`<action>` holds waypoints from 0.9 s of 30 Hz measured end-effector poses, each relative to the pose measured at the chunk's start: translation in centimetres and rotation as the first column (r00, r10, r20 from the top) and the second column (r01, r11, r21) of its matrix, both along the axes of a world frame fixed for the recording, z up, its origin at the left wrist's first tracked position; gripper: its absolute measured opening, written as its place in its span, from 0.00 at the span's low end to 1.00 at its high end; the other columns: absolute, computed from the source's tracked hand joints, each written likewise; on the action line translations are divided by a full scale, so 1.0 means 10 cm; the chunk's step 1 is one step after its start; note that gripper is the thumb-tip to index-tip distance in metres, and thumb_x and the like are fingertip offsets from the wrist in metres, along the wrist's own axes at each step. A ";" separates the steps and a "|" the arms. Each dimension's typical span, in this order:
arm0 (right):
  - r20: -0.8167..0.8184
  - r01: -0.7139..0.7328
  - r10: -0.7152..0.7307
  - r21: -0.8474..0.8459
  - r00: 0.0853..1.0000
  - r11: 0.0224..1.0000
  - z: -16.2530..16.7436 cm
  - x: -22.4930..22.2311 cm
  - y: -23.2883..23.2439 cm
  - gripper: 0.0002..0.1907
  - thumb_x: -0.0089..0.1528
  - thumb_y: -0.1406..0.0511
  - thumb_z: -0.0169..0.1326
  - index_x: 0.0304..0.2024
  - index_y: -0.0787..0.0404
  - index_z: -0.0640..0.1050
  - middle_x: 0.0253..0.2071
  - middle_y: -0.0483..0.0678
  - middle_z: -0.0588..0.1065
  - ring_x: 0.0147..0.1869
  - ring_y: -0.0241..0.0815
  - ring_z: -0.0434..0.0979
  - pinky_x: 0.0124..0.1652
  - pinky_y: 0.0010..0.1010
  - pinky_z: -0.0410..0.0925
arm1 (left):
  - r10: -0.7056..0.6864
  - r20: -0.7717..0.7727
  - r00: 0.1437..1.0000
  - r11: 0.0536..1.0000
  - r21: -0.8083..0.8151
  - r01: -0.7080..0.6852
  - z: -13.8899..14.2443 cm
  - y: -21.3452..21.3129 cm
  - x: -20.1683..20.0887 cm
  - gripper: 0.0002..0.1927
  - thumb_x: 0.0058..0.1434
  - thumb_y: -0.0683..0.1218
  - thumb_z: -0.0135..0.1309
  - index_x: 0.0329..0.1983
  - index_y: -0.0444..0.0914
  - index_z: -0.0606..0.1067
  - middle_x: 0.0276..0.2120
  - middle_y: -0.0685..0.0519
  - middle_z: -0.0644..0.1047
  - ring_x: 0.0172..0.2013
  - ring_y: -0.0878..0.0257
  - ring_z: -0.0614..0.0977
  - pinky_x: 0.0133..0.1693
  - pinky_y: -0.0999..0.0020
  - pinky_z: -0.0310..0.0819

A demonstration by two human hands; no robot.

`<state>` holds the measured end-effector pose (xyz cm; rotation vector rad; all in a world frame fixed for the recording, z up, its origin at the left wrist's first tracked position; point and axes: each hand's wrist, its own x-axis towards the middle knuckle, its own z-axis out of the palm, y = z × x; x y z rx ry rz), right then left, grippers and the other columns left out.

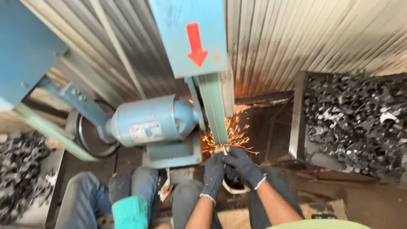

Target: The person sits at a bench grinder wearing gloves, holding small black metal castings against the spinning grinding wheel, producing sparks as edges are ground. Ground pieces are placed into a metal tray filled with similar parts, and new pieces are picked up to continue grinding.

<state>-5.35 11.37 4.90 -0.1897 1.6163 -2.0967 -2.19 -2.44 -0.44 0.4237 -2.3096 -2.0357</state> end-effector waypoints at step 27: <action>0.010 -0.077 0.077 0.013 0.997 0.997 0.00 0.30 0.28 0.30 0.59 0.72 0.59 0.66 0.63 0.73 0.52 0.46 0.77 0.52 0.34 0.76 0.51 0.28 0.71 | -0.206 0.173 0.963 0.979 0.037 0.202 0.44 -0.07 0.25 0.20 0.67 0.52 0.50 0.42 0.30 0.81 0.32 0.50 0.84 0.34 0.64 0.83 0.38 0.65 0.75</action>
